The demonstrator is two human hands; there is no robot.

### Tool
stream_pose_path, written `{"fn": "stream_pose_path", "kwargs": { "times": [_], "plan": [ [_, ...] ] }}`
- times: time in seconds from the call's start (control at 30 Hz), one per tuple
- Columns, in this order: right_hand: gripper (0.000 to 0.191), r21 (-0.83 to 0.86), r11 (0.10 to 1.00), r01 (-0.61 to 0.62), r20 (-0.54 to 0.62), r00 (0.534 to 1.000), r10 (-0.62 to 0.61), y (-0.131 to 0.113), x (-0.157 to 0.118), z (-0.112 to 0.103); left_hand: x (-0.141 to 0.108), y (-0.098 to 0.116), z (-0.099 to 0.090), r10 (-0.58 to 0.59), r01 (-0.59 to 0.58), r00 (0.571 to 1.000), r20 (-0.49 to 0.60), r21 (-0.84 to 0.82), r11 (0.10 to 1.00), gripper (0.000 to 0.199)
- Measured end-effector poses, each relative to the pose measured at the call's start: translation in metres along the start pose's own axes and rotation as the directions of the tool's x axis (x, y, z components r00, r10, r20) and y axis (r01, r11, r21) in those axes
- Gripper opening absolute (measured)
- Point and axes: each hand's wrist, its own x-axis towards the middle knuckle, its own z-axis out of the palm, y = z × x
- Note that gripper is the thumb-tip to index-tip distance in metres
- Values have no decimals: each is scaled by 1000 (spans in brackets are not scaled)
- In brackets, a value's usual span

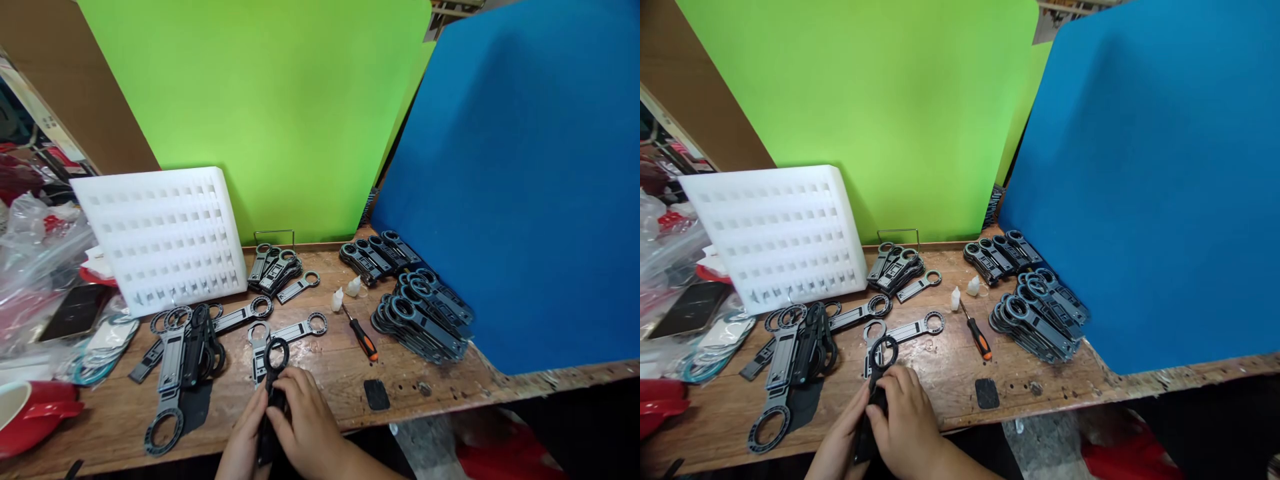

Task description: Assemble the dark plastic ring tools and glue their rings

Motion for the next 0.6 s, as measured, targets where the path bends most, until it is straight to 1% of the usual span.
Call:
{"fn": "stream_pose_path", "kwargs": {
  "times": [0.07, 0.17, 0.23, 0.33, 0.43, 0.53, 0.6],
  "plan": [
    [19, 60, 998, -7, 12, 1000, 6, 0, 2, -3, 2, 0, -8, 48, -50, 999, 24, 65, 997, 20],
    [15, 115, 993, 14, 43, 999, -19, 2, 4, -8, 4, 1, -16, 139, -153, 985, 98, 156, 976, 32],
    [14, 130, 991, 35, 51, 998, -42, 3, 4, -11, 3, 2, -17, 158, -181, 979, 129, 189, 965, 41],
    [15, 145, 988, 49, 34, 998, -54, 3, 4, -12, 0, 4, -14, 172, -192, 979, 111, 215, 957, 47],
    [15, 148, 987, 58, 14, 998, -60, 1, 3, -11, -2, 4, -11, 189, -203, 979, 80, 240, 949, 47],
    [11, 131, 989, 75, -19, 997, -73, -1, 0, -9, -2, 3, -10, 199, -221, 974, 105, 274, 936, 42],
    [15, 119, 987, 107, -50, 994, -102, 3, -3, -10, -2, 5, -9, 205, -225, 974, 100, 271, 936, 37]
  ]
}}
